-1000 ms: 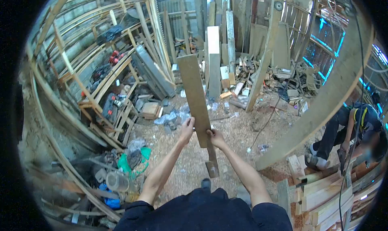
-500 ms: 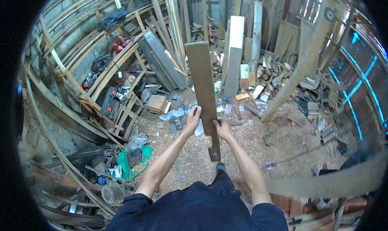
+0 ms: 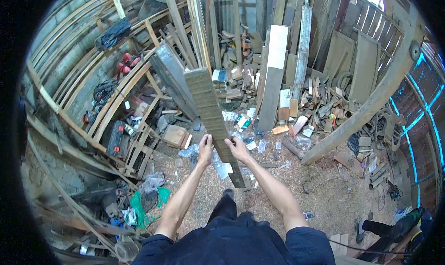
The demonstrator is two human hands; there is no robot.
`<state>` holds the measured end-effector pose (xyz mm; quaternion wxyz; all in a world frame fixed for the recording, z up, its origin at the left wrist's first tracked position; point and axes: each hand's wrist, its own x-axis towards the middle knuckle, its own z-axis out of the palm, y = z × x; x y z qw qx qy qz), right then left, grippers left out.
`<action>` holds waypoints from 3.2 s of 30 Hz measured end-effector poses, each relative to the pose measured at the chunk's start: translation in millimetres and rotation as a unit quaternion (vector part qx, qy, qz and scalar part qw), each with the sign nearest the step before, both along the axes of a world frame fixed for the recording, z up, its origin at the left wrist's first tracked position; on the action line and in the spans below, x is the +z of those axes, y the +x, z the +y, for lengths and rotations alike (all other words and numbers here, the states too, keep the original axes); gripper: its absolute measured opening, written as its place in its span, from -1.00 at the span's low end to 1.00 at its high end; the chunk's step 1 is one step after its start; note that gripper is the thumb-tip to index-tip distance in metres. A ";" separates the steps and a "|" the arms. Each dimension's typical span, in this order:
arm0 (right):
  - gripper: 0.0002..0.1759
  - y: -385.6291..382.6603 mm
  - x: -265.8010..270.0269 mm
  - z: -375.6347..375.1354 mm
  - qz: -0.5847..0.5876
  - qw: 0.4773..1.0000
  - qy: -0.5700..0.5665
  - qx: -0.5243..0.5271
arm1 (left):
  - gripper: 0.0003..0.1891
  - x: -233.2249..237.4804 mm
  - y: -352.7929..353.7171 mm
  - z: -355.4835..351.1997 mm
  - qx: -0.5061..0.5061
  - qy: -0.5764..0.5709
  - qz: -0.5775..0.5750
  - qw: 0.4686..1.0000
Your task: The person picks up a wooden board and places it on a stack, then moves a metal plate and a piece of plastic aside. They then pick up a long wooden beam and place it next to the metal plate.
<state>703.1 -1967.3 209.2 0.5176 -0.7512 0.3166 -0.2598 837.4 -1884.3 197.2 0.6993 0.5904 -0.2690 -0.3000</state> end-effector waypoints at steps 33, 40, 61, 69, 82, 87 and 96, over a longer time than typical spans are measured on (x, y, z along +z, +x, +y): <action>-0.56 -99.8 16.9 -525.4 0.079 0.961 -0.019 -0.266 | -0.80 16.2 -64.5 -581.1 -0.314 -0.007 -0.235 0.920; -0.56 -101.9 -0.5 -614.3 -0.032 0.958 -0.045 -0.282 | -0.79 -6.2 -76.8 -669.8 -0.316 0.004 -0.250 0.915; -0.64 -58.2 -130.3 -802.6 0.056 0.950 0.048 -0.304 | -0.64 -140.6 -47.4 -857.0 -0.246 0.248 -0.142 0.926; -0.47 -50.8 -159.8 -887.4 -0.010 0.955 0.131 -0.267 | -0.54 -134.6 -42.0 -944.2 -0.273 0.218 -0.170 0.922; -0.23 -51.7 -163.3 -1011.7 0.158 0.968 0.124 -0.153 | -0.43 -172.7 -22.3 -1062.0 -0.328 0.238 -0.127 0.905; -0.23 -61.9 -166.6 -1002.7 0.165 0.961 0.156 -0.156 | -0.47 -169.8 -26.6 -1043.0 -0.290 0.204 -0.079 0.932; -0.26 -75.7 -184.8 -966.2 0.140 0.964 0.186 -0.125 | -0.42 -185.7 -29.4 -952.7 -0.227 0.225 -0.006 0.947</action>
